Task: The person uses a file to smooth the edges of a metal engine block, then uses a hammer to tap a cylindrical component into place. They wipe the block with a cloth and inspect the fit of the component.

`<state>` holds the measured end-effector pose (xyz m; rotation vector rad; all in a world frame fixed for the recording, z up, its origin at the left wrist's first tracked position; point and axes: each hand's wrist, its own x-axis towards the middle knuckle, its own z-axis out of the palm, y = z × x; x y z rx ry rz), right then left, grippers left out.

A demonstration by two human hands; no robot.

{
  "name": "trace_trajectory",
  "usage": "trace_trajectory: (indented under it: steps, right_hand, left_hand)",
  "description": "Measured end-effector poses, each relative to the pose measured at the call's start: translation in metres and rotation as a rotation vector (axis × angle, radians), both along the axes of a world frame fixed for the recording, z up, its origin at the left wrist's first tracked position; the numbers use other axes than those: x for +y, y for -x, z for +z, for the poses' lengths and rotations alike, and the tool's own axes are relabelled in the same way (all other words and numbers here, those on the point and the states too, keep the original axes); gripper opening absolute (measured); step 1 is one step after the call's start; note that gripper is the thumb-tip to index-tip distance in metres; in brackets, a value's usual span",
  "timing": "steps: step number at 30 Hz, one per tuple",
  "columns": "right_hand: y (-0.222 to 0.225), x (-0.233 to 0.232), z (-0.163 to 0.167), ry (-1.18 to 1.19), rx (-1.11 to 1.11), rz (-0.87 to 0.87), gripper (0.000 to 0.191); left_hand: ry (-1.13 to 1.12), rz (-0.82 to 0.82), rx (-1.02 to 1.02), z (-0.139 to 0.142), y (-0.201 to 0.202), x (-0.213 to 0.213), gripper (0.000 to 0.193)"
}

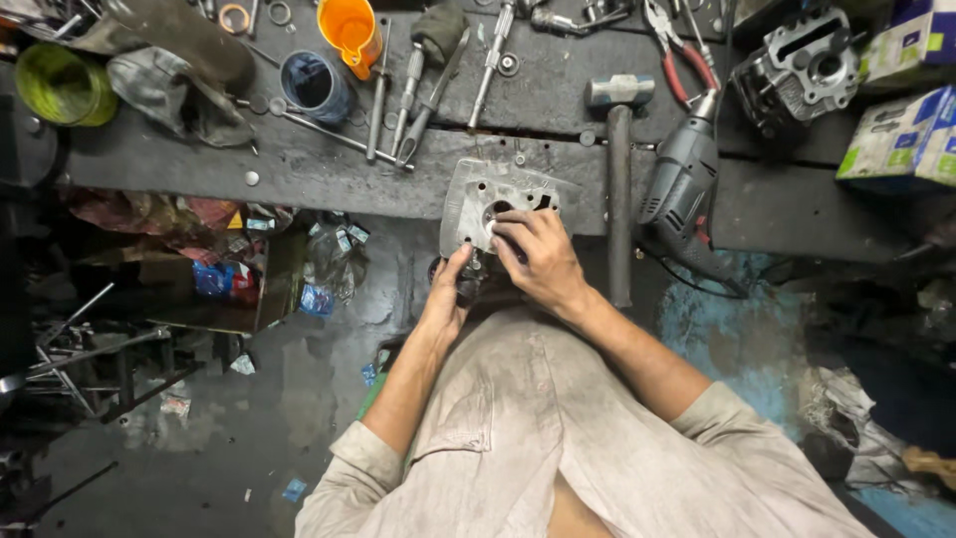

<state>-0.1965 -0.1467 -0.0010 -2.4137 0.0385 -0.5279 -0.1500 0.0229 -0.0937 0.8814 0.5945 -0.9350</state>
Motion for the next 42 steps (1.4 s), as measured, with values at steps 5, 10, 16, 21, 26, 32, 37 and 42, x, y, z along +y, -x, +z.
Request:
trace_trajectory:
  steps: [5, 10, 16, 21, 26, 32, 37, 42]
  right_hand:
    - [-0.005, -0.004, 0.000, -0.032, 0.024, 0.029, 0.016]
    - [-0.006, -0.005, 0.005, -0.014, 0.011, 0.044, 0.016]
    - [0.001, -0.004, -0.004, -0.123, 0.119, -0.036, 0.036]
    - [0.003, -0.003, -0.013, -0.157, 0.097, -0.036, 0.049]
    - [0.002, -0.002, -0.012, -0.115, 0.054, -0.010, 0.051]
    - [0.006, -0.005, -0.022, -0.122, 0.071, -0.016, 0.049]
    - [0.005, -0.005, -0.020, -0.145, 0.077, -0.034, 0.050]
    - [0.003, -0.004, -0.008, -0.016, 0.083, 0.012, 0.038]
  left_hand:
    - [-0.014, 0.008, 0.008, 0.001, 0.001, -0.001, 0.054]
    - [0.009, 0.021, 0.009, 0.005, 0.001, -0.003, 0.054]
    - [0.076, 0.016, -0.006, 0.012, 0.004, -0.002, 0.056]
    - [0.073, 0.011, -0.029, 0.014, 0.003, -0.004, 0.058]
    - [0.017, -0.021, -0.036, 0.014, 0.004, -0.002, 0.061]
    - [-0.007, -0.049, -0.021, 0.013, 0.003, -0.002, 0.062]
    - [0.004, -0.047, -0.031, 0.009, 0.004, -0.003, 0.060]
    - [0.083, -0.033, 0.019, 0.001, 0.001, 0.000, 0.051]
